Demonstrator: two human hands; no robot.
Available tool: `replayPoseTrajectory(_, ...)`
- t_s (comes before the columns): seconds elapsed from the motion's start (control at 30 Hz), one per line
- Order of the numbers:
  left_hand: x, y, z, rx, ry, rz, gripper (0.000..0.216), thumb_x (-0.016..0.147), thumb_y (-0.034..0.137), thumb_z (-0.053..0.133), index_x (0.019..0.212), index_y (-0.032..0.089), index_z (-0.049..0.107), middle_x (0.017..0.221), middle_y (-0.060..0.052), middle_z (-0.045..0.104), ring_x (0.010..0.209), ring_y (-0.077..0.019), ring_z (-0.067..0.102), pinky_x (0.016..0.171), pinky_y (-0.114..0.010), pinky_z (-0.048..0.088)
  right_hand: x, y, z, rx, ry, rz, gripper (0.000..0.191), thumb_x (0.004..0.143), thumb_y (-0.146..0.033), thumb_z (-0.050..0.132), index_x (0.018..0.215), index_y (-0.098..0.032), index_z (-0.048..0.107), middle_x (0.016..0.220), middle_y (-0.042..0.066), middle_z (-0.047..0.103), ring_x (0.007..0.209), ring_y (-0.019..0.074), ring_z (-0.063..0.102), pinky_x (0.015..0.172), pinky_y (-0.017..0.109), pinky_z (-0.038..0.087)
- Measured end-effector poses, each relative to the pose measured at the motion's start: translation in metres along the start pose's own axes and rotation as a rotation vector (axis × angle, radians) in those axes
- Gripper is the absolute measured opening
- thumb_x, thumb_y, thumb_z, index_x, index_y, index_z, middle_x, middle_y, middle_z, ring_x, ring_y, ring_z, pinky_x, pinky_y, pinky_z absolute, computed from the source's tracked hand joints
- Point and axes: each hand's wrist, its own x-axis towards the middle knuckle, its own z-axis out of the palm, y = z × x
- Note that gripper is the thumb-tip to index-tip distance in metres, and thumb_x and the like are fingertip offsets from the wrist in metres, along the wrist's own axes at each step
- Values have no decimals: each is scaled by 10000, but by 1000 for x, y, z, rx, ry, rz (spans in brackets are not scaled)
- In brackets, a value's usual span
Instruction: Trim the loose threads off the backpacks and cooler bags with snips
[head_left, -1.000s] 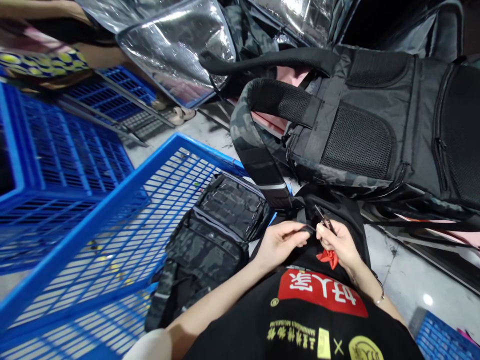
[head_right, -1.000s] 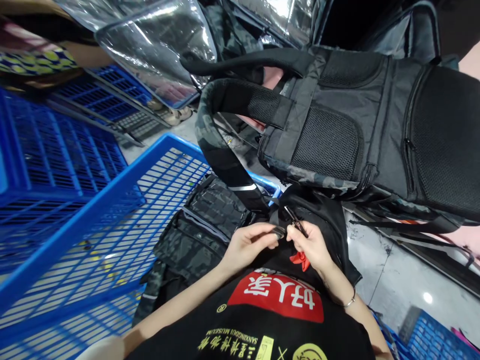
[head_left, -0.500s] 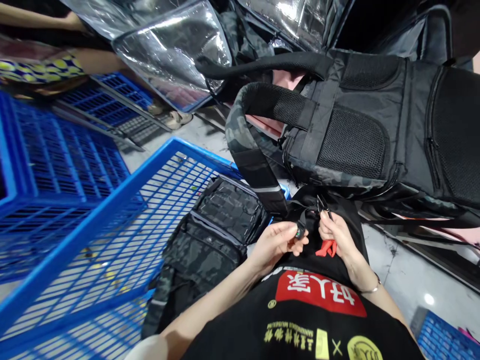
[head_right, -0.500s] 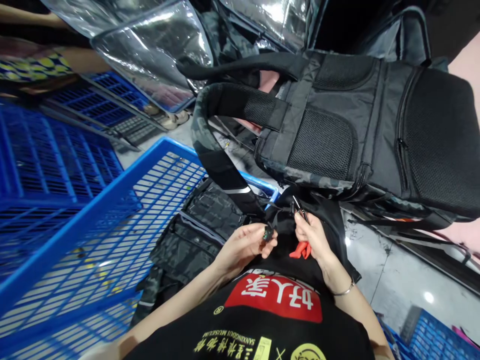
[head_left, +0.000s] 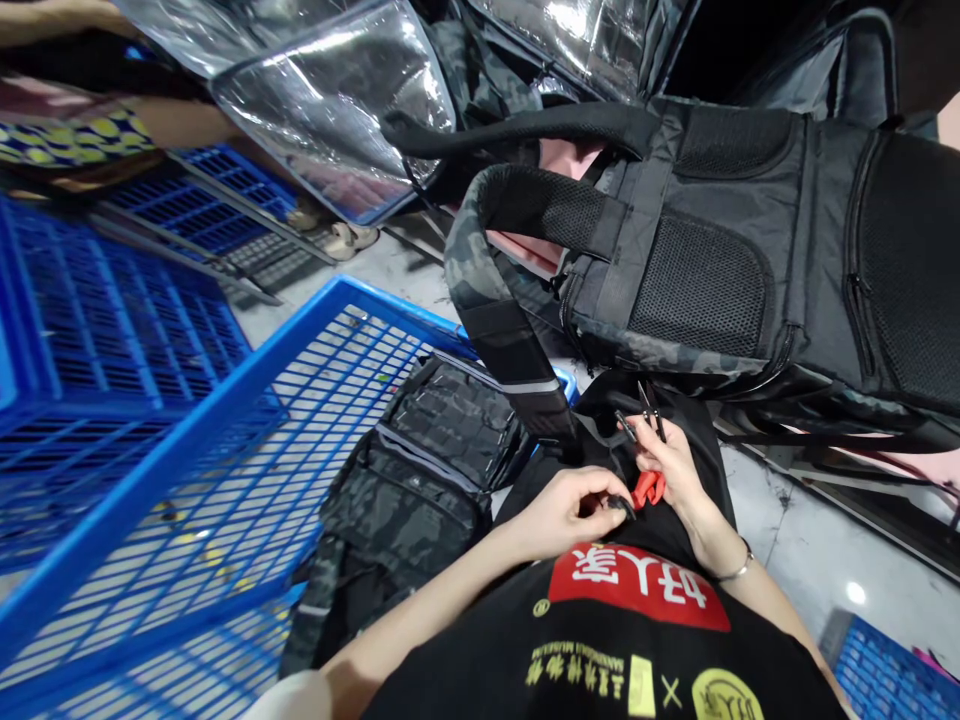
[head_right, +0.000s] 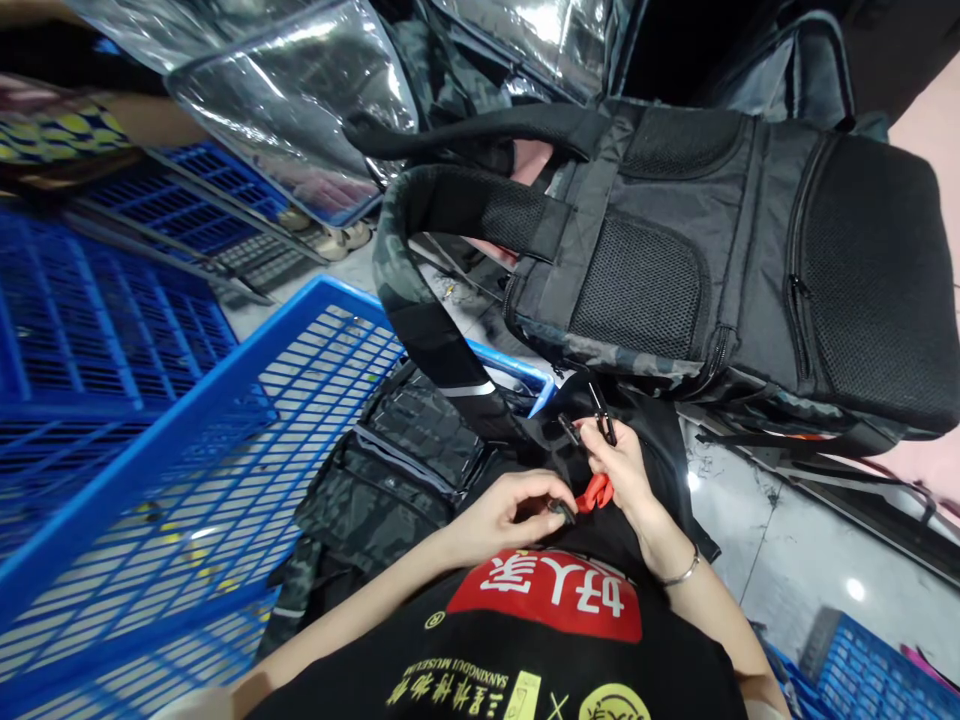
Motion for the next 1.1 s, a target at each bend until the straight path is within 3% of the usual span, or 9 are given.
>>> replayPoseTrajectory(0.27, 4, 0, 2, 190, -8, -4, 147, 746, 233, 543, 818, 146, 637, 708, -17, 594, 584, -102, 504, 537, -198, 381, -4, -4, 4, -72, -41, -68, 328, 644, -410, 709, 829, -154, 618, 487, -92, 312, 391, 20, 193, 369, 188, 130)
replayPoseTrajectory(0.5, 6, -11, 2, 127, 74, -10, 213, 715, 155, 500, 897, 153, 612, 853, -38, 601, 705, -128, 539, 604, -217, 415, -6, -3, 1, 13, 23, -190, 358, 746, -447, 609, 979, -176, 607, 512, -84, 291, 411, 34, 198, 400, 197, 157)
replayPoseTrajectory(0.63, 6, -13, 3, 105, 82, -20, 239, 696, 139, 491, 910, 151, 599, 884, -45, 598, 745, -139, 541, 621, -225, 426, -7, -1, 0, 32, 97, -228, 390, 727, -486, 613, 973, -184, 597, 533, -76, 307, 426, 43, 201, 407, 206, 176)
replayPoseTrajectory(0.87, 4, -11, -1, 188, 103, 32, 256, 771, 189, 489, 1006, 167, 589, 940, -57, 634, 761, -145, 580, 654, -238, 454, -8, 1, -1, 70, 82, -243, 337, 702, -435, 655, 921, -197, 562, 526, -96, 268, 400, 31, 184, 398, 202, 179)
replayPoseTrajectory(1.0, -2, 7, -17, 419, 343, 147, 229, 835, 262, 487, 1018, 191, 605, 941, -68, 660, 754, -149, 602, 702, -260, 460, -10, 6, 0, 42, 81, -224, 270, 662, -341, 697, 800, -201, 512, 521, -104, 274, 394, 27, 207, 391, 186, 202)
replayPoseTrajectory(1.1, -5, 27, -28, 504, 473, 335, 154, 829, 243, 515, 917, 178, 624, 818, -63, 672, 728, -152, 601, 690, -262, 462, -12, 12, 2, 4, 72, -202, 282, 615, -284, 724, 732, -197, 482, 550, -90, 346, 407, 27, 261, 393, 175, 233)
